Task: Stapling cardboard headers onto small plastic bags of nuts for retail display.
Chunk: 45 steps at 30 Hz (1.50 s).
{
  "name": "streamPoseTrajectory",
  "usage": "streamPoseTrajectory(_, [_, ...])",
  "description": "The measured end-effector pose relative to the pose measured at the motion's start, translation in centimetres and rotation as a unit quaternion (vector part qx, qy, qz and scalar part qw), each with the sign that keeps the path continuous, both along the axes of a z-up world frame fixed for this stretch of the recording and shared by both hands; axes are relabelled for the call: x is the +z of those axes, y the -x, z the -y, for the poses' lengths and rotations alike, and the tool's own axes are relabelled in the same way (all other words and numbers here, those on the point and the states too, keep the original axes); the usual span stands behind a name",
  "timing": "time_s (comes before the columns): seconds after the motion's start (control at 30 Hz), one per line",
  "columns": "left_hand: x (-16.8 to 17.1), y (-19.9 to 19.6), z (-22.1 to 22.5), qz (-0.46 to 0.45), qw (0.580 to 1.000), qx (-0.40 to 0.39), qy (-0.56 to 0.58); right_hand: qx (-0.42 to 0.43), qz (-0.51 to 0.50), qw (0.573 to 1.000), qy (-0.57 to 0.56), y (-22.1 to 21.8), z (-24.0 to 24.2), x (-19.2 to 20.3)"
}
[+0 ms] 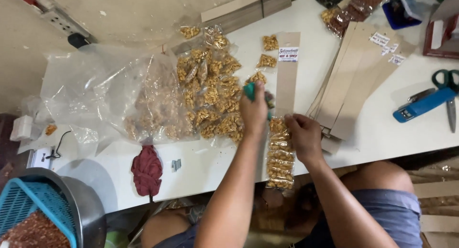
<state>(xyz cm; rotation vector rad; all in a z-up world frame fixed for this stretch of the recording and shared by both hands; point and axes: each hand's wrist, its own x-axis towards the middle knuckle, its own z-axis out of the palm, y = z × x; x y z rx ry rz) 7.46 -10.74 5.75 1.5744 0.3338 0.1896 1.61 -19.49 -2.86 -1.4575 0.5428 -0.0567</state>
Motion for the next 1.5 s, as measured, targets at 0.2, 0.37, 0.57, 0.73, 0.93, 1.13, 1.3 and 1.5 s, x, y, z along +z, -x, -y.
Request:
streamPoseTrajectory(0.2, [-2.1,-1.1,3.1,-0.012,0.997,0.016,0.078,-0.003,0.045,0.99,0.13,-0.2,0.3,-3.2])
streamPoseTrajectory(0.37, [-3.8,-4.7,-3.2,-0.081,0.909,-0.235,-0.334,0.021,-0.028,0.996,0.083,-0.9,0.9,-3.1])
streamPoseTrajectory(0.57, [-3.9,-5.9,-7.3,-0.095,0.768,-0.305,-0.555,-0.021,-0.054,0.996,-0.067,-1.3,0.4,-0.7])
streamPoseTrajectory(0.73, [-2.0,-0.7,-3.0,-0.114,0.957,-0.122,-0.238,-0.039,-0.06,0.971,-0.228,-0.6,0.7,1.8])
streamPoseTrajectory(0.93, [-4.8,2.2,-3.9,-0.16,0.927,-0.217,-0.261,-0.046,0.003,0.998,-0.053,-2.4,0.9,-6.5])
streamPoseTrajectory(1.13, [0.5,0.6,-1.7,-0.148,0.951,-0.09,-0.257,-0.04,0.04,0.998,-0.033,-1.3,-0.1,-5.8])
streamPoseTrajectory(1.3, [0.1,-0.9,1.9,-0.101,0.99,-0.007,-0.102,0.0,0.008,0.994,0.107,-0.8,0.1,-4.9])
streamPoseTrajectory(1.5, [-1.8,-2.0,2.1,-0.089,0.994,0.016,-0.057,-0.02,0.021,0.99,0.135,-0.8,-0.1,-3.2])
